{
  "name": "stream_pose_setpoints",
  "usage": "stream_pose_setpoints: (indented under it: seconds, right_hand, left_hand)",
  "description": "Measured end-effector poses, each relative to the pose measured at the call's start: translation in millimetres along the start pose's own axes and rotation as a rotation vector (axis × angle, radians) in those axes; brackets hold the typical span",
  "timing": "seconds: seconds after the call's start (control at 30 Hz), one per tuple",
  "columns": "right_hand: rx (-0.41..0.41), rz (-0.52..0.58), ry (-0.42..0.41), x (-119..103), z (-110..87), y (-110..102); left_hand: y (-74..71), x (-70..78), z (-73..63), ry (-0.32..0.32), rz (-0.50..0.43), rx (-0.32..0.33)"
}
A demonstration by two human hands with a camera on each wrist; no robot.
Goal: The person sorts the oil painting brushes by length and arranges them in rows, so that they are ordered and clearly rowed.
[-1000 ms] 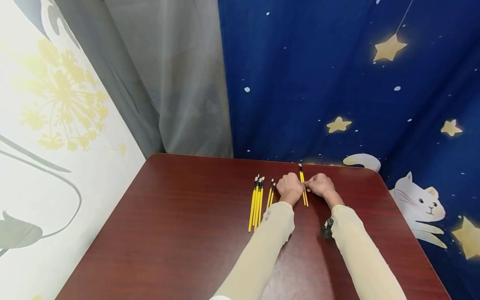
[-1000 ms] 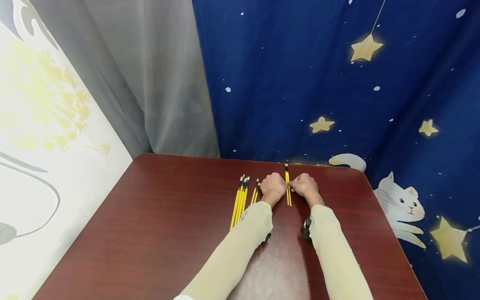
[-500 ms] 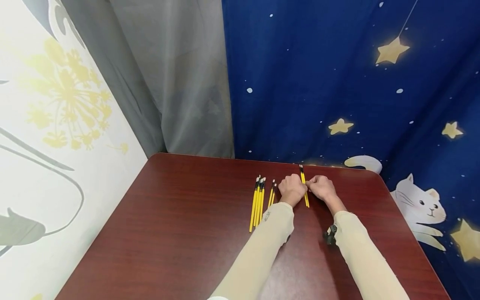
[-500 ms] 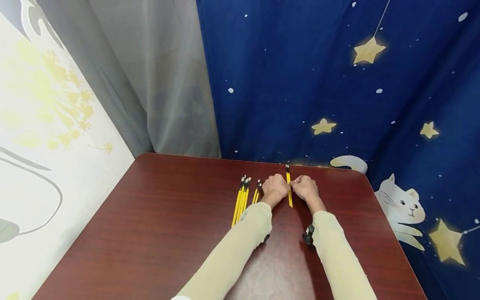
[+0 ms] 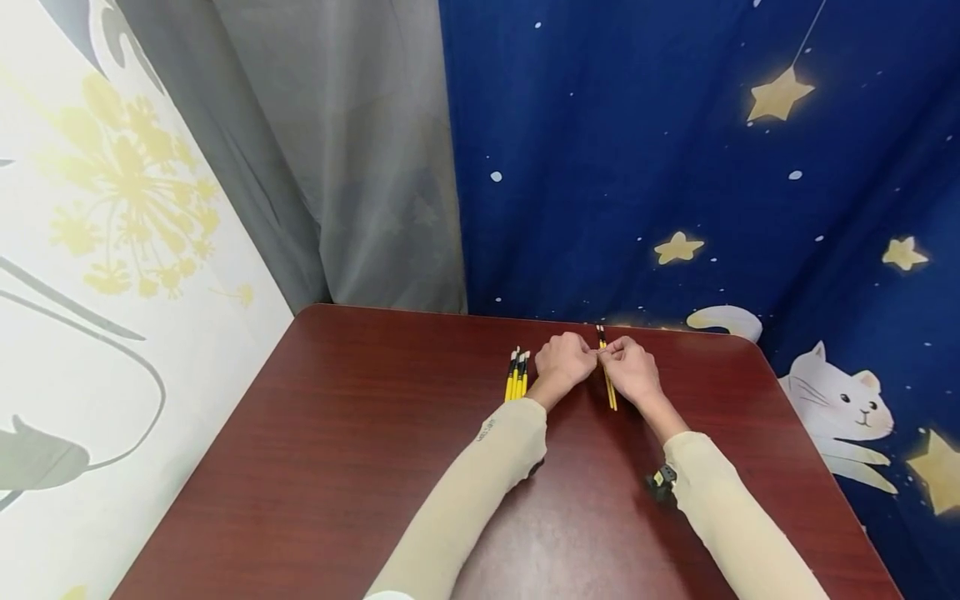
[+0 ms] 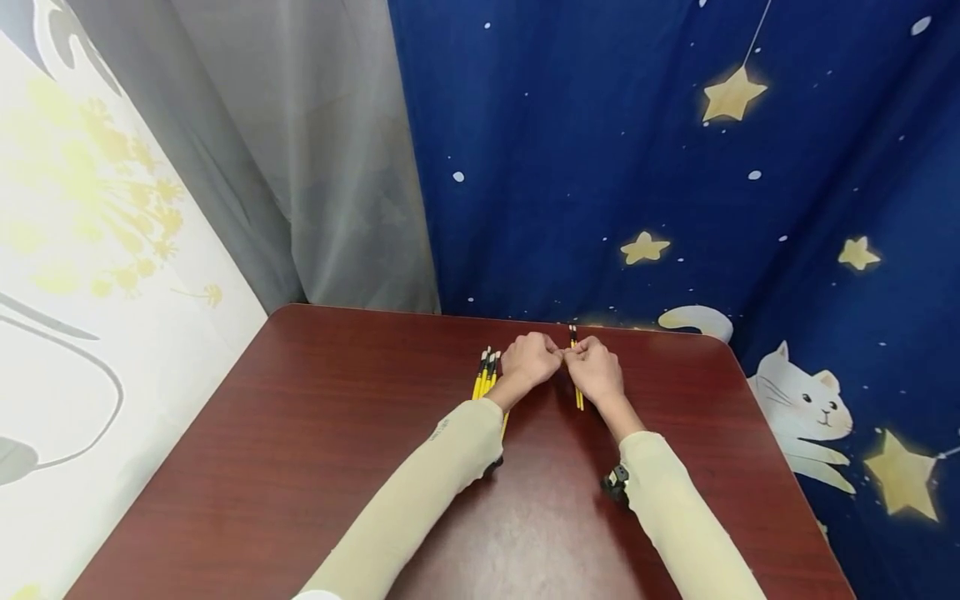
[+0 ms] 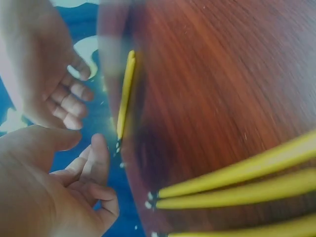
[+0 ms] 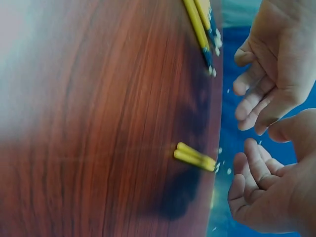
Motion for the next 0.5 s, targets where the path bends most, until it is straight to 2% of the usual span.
stream_pose_setpoints:
  seconds: [0.2,0.33,0.5]
  right_hand:
    - [-0.089,0.002,-0.044,-10,-10.7,7]
    - [-0.144,-0.022,-0.070,-15,-19.6,17]
    - [-0.179,-0.054,-0.086,-24,-32.7,31]
  left_hand:
    - [-20.6,-18.8,-1.8,-0.010,-0.026,0.005]
    - [-26.4,-30.6,-4.0,-0.019,-0.001,-0.020]
    - [-32.6,-39.9,-10.8,-0.026,0.033,-0.005]
Point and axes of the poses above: each hand's wrist, its own z-axis towards the middle knuckle, its own y-axis out of the palm, x = y × z, the point moved 3 cm from there along z, towards the middle knuckle, and after that the axes turned 3 degrees about y, right-handed, at the moved point
